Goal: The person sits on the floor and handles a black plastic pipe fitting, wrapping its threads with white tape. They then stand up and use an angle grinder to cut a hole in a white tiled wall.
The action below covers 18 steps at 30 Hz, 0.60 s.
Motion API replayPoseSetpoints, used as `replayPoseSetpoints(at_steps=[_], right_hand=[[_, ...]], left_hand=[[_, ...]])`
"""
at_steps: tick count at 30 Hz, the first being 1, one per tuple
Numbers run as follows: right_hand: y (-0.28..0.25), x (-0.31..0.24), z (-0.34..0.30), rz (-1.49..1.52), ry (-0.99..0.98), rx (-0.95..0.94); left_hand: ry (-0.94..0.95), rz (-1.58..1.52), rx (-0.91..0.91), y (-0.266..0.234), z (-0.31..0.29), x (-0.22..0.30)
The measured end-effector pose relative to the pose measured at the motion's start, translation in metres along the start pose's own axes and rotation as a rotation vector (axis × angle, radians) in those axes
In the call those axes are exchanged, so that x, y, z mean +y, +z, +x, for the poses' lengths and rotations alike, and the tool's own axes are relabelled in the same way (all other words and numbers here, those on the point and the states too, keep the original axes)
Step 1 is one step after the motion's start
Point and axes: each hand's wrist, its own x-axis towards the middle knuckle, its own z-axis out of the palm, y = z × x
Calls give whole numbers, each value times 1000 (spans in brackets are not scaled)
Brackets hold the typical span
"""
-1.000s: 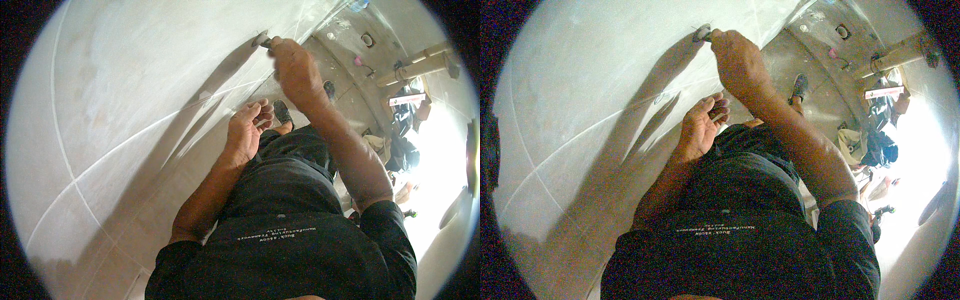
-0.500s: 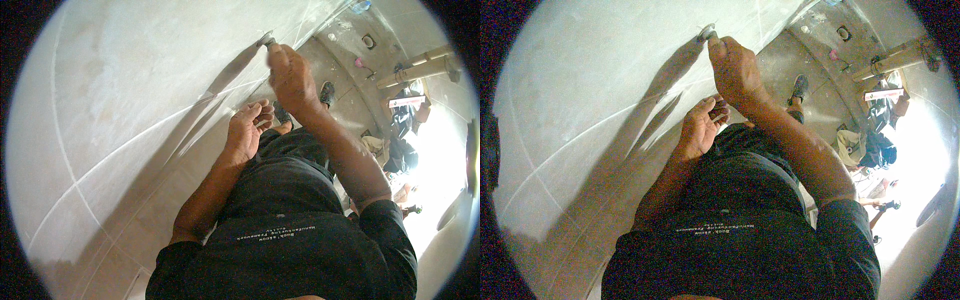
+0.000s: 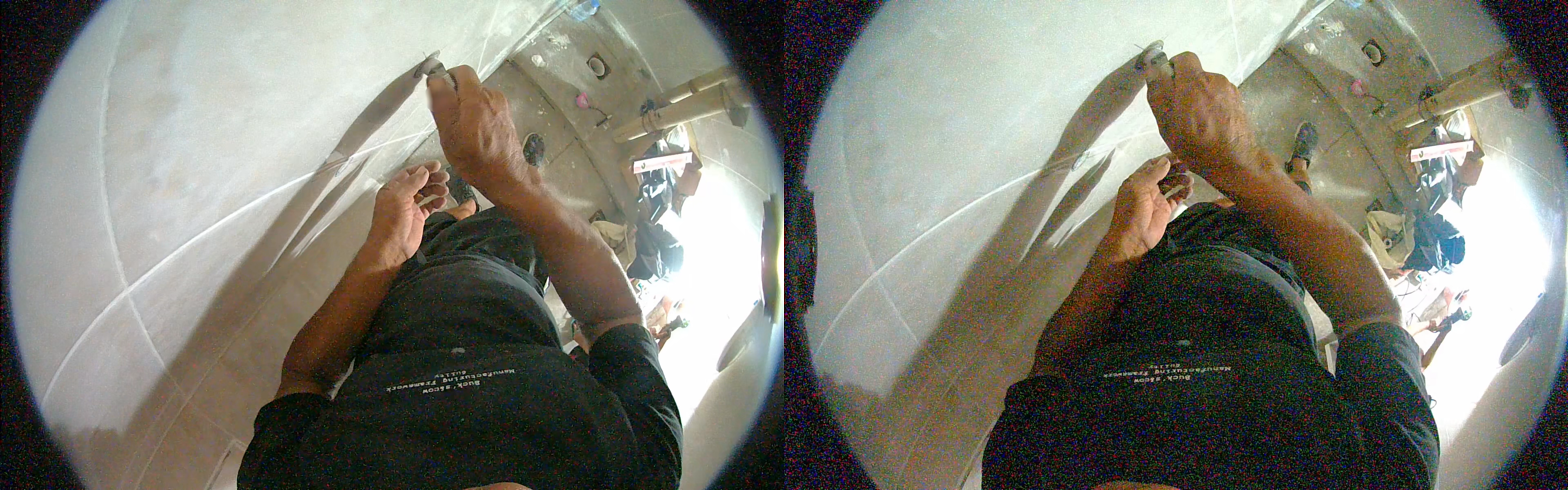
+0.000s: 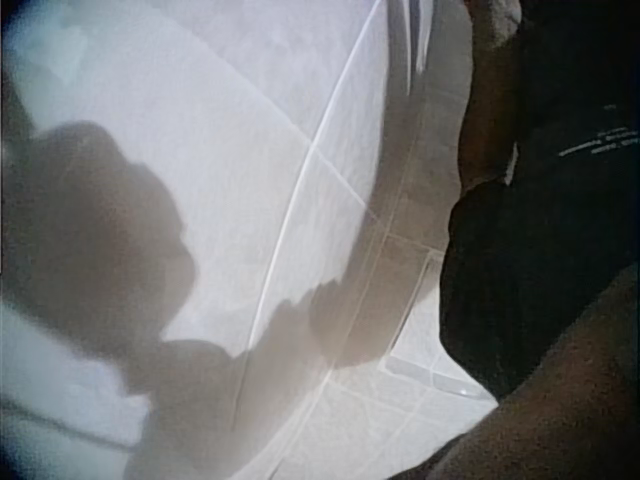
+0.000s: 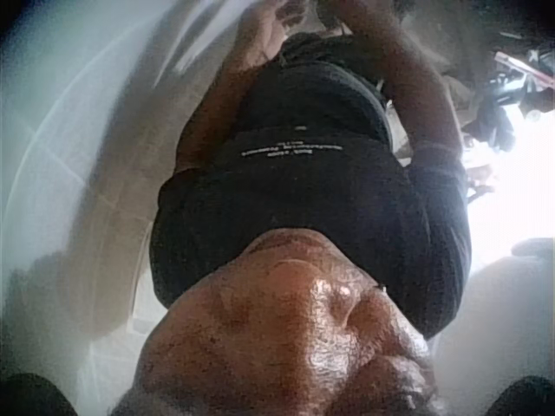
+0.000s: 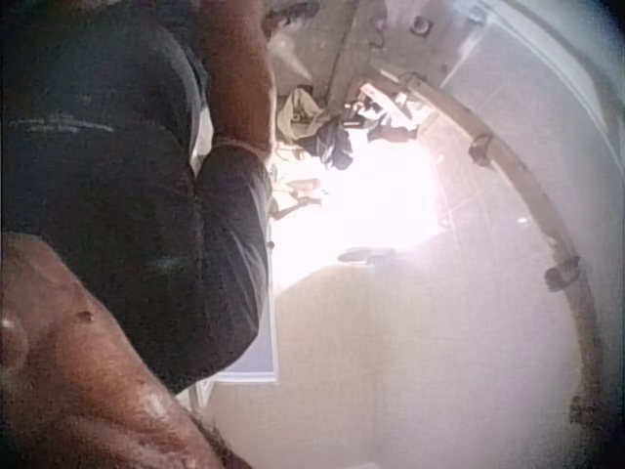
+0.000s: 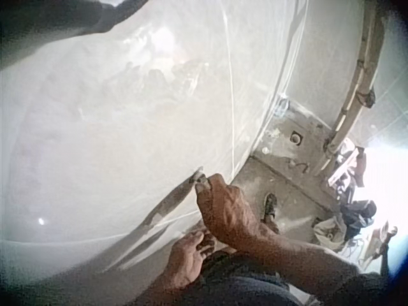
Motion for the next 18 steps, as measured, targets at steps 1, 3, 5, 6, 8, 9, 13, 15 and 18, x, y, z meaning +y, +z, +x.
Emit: replayPoseSetpoints(at_steps=[1,3,5,6,8,9,13,15,18], right_hand=[[7,6,3,9,-90,89],[6,9,5,228,6,85],[-8,8,10,641,383,-108],[-19,3,14,840,574,-203],[-33,-2,16,1230,956,-394],[-30,-2,14,794,759,-347],[-23,4,5,45,79,-26],[-6,18,5,54,-92,70],[2,22,2,167,-160,93]], left_hand=[[-3,5,10,0,0,0],[-10,7,21,0,1,-1],[-18,0,23,1,3,-3],[-19,3,17,1,3,-4],[-20,8,1,4,5,-6],[-18,3,-20,5,7,-6],[-7,9,-37,7,10,-4],[-8,24,-12,7,10,-1],[-27,20,16,5,11,-4]])
